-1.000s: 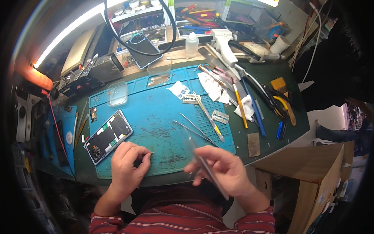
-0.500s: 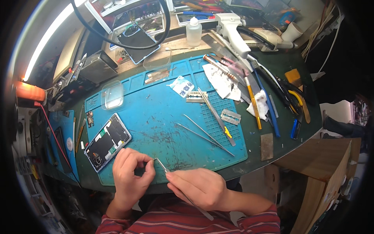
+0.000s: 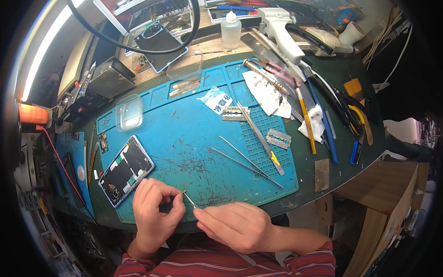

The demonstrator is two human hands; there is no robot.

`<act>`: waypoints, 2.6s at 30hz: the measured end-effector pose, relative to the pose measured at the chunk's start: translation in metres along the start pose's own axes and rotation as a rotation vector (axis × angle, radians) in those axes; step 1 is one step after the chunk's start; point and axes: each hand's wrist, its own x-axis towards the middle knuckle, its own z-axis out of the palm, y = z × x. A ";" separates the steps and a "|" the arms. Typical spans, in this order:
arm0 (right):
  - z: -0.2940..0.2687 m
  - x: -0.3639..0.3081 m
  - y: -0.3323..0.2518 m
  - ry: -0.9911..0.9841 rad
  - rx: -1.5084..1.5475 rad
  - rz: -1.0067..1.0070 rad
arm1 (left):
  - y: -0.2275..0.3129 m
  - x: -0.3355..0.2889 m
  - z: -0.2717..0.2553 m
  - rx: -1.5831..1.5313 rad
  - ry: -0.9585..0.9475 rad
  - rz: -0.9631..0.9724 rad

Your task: The person works at a cluttered electronics repair bench, using tweezers to handle a small component and a UV light to cure adhesive on the work surface. They then use a hot air gun to apply heat to the component and reposition the disassembled smartphone chassis.

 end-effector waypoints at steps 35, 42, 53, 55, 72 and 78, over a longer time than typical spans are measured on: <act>0.000 0.000 -0.001 0.003 0.022 0.037 | 0.000 0.000 0.000 0.009 -0.011 0.007; 0.001 0.000 -0.001 0.017 0.015 0.046 | -0.001 0.000 0.001 -0.003 -0.005 0.014; 0.003 0.001 0.001 0.043 0.012 0.004 | -0.003 -0.003 0.002 0.024 0.007 0.018; 0.003 -0.001 0.001 0.039 -0.008 -0.017 | -0.004 -0.004 0.004 0.028 0.016 0.032; 0.002 -0.001 0.002 0.053 0.001 0.009 | 0.003 -0.003 0.003 0.205 0.061 0.215; -0.003 -0.002 0.001 0.058 0.027 0.063 | 0.005 0.000 -0.010 0.277 -0.055 0.318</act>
